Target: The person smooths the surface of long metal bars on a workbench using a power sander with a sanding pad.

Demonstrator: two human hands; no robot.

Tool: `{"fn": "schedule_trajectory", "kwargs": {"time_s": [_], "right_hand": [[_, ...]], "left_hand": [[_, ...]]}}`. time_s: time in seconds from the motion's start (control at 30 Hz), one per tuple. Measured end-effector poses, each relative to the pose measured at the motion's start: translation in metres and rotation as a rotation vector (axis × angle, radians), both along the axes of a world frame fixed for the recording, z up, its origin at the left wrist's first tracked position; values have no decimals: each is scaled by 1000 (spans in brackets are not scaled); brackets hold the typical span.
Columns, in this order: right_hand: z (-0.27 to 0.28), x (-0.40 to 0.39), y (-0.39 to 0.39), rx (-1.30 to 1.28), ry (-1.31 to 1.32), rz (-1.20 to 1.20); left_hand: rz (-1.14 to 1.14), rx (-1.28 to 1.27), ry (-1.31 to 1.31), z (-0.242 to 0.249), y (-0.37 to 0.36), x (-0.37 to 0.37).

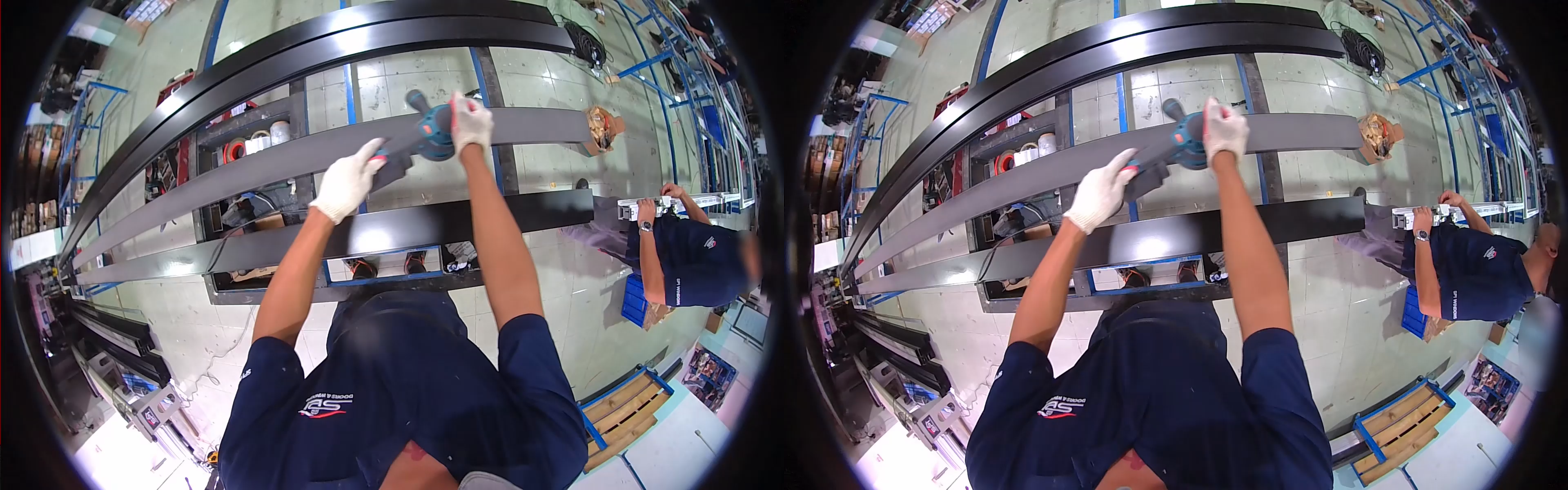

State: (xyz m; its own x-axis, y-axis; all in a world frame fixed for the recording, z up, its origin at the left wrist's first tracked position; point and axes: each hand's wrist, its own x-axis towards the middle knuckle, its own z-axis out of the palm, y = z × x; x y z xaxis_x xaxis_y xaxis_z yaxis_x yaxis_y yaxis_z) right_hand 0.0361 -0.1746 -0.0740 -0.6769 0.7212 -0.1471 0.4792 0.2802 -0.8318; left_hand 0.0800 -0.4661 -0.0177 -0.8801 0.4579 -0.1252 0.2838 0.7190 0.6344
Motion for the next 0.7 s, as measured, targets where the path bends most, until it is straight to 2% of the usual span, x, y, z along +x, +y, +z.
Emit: {"fn": "schedule_trajectory", "kwargs": {"time_s": [0.03, 0.1, 0.17, 0.23, 0.3, 0.43, 0.5, 0.57, 0.67, 0.7], "right_hand": [[-13, -8, -22, 33, 1, 13], [1, -6, -79, 25, 17, 84], [5, -10, -136, 29, -31, 131], [22, -10, -192, -47, -20, 206], [14, -19, -247, -69, 9, 261], [25, -29, -341, -156, 5, 404], [28, -35, -376, -168, 56, 437], [31, -43, -398, -215, 18, 480], [34, -49, -407, -245, -16, 530], [28, -51, -406, -250, 7, 509]], "left_hand": [[23, -42, -7, -5, -26, 0], [96, -80, -36, -3, -78, 5], [107, -125, 41, -4, -133, 10], [155, -158, 53, 2, -184, 18], [205, -262, -18, 15, -229, 22], [285, -336, 72, 7, -320, 25], [313, -294, 185, 10, -348, 29], [328, -221, 148, 13, -367, 34], [333, -96, 181, -6, -379, 37], [370, -90, 89, -2, -374, 36]]}}
